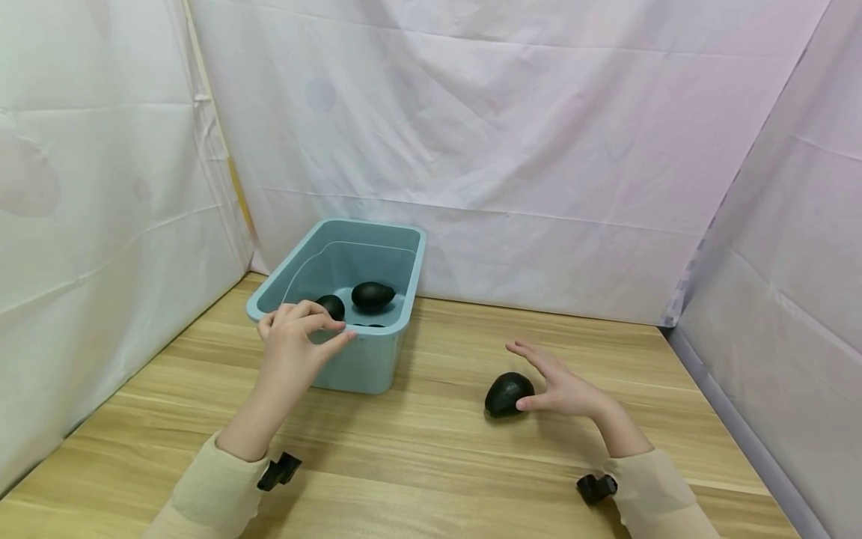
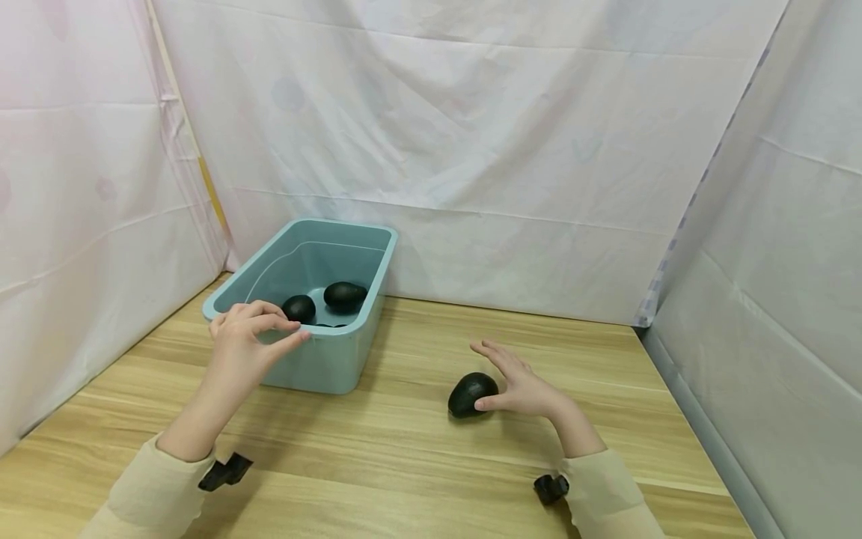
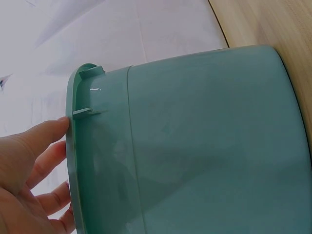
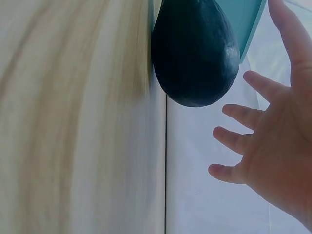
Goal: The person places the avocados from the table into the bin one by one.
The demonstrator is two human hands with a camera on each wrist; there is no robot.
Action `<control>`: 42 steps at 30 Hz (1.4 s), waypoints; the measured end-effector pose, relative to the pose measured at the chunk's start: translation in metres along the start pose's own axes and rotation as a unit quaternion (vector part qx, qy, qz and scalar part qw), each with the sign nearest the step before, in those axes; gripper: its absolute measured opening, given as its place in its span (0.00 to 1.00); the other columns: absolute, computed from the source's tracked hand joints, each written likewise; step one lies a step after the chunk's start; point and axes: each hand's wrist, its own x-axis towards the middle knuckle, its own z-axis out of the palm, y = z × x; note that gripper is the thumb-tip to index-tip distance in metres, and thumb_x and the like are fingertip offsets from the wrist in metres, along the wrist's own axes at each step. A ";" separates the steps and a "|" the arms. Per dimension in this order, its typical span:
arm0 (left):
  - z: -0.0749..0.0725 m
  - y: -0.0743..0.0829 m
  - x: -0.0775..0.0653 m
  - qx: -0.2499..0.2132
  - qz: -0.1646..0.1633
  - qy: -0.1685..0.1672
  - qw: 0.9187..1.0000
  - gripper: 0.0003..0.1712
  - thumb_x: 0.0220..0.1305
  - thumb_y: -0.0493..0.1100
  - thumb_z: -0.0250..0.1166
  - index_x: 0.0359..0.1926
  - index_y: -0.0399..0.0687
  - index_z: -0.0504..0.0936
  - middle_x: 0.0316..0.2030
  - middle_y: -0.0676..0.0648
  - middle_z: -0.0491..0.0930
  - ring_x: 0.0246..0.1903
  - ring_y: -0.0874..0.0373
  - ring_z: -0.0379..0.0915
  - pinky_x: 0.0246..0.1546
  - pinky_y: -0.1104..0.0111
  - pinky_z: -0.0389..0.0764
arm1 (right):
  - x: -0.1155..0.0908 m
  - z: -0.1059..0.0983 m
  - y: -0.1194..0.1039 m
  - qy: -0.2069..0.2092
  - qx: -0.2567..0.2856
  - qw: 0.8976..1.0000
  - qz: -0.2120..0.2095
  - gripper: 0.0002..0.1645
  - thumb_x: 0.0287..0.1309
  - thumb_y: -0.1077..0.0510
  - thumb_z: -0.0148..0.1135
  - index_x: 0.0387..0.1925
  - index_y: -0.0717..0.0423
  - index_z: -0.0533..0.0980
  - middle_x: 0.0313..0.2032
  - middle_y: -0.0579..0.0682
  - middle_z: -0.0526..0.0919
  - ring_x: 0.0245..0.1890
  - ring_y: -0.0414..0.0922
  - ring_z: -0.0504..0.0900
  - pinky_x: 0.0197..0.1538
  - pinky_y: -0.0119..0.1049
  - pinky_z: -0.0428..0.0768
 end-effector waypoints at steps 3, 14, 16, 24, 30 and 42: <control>0.000 0.000 0.000 0.001 -0.001 0.000 1.000 0.10 0.41 0.39 0.80 0.25 0.44 0.87 0.32 0.50 0.78 0.37 0.51 0.65 0.50 0.43 0.48 | 0.000 -0.001 0.000 -0.010 0.015 1.000 0.011 0.56 0.49 0.44 0.73 0.74 0.49 0.53 0.72 0.58 0.49 0.70 0.60 0.46 0.61 0.67 0.51; -0.001 0.001 0.000 0.002 0.000 -0.002 1.000 0.10 0.41 0.40 0.80 0.25 0.44 0.87 0.32 0.50 0.77 0.38 0.51 0.65 0.50 0.42 0.48 | 0.000 0.001 0.003 -0.058 0.052 0.997 0.022 0.55 0.52 0.45 0.72 0.74 0.49 0.52 0.72 0.55 0.52 0.70 0.58 0.48 0.63 0.64 0.51; -0.001 0.001 0.000 0.001 -0.001 -0.003 1.000 0.10 0.41 0.40 0.80 0.25 0.44 0.87 0.32 0.50 0.77 0.38 0.51 0.65 0.50 0.43 0.48 | -0.001 0.001 0.004 -0.066 0.054 0.996 0.025 0.54 0.53 0.45 0.71 0.74 0.47 0.52 0.72 0.54 0.52 0.70 0.58 0.48 0.63 0.64 0.51; -0.001 0.001 0.000 0.001 -0.004 -0.005 1.000 0.09 0.41 0.39 0.80 0.25 0.44 0.87 0.32 0.50 0.78 0.37 0.51 0.65 0.50 0.43 0.48 | -0.001 0.003 0.005 -0.087 0.072 0.993 0.032 0.53 0.54 0.46 0.70 0.74 0.45 0.51 0.72 0.53 0.50 0.71 0.58 0.46 0.63 0.65 0.50; -0.001 0.002 0.000 0.003 -0.003 -0.005 1.000 0.10 0.41 0.39 0.80 0.25 0.44 0.87 0.32 0.50 0.77 0.38 0.51 0.65 0.50 0.42 0.48 | -0.001 0.003 0.004 -0.095 0.075 0.992 0.034 0.53 0.55 0.47 0.69 0.74 0.48 0.50 0.72 0.56 0.50 0.71 0.59 0.46 0.63 0.66 0.49; -0.003 0.004 0.000 -0.001 -0.009 -0.009 1.000 0.09 0.42 0.37 0.80 0.26 0.44 0.87 0.32 0.49 0.78 0.38 0.51 0.65 0.50 0.42 0.48 | 0.000 0.005 0.006 -0.111 0.087 0.990 0.029 0.53 0.55 0.49 0.69 0.74 0.55 0.51 0.72 0.54 0.53 0.71 0.57 0.47 0.64 0.64 0.49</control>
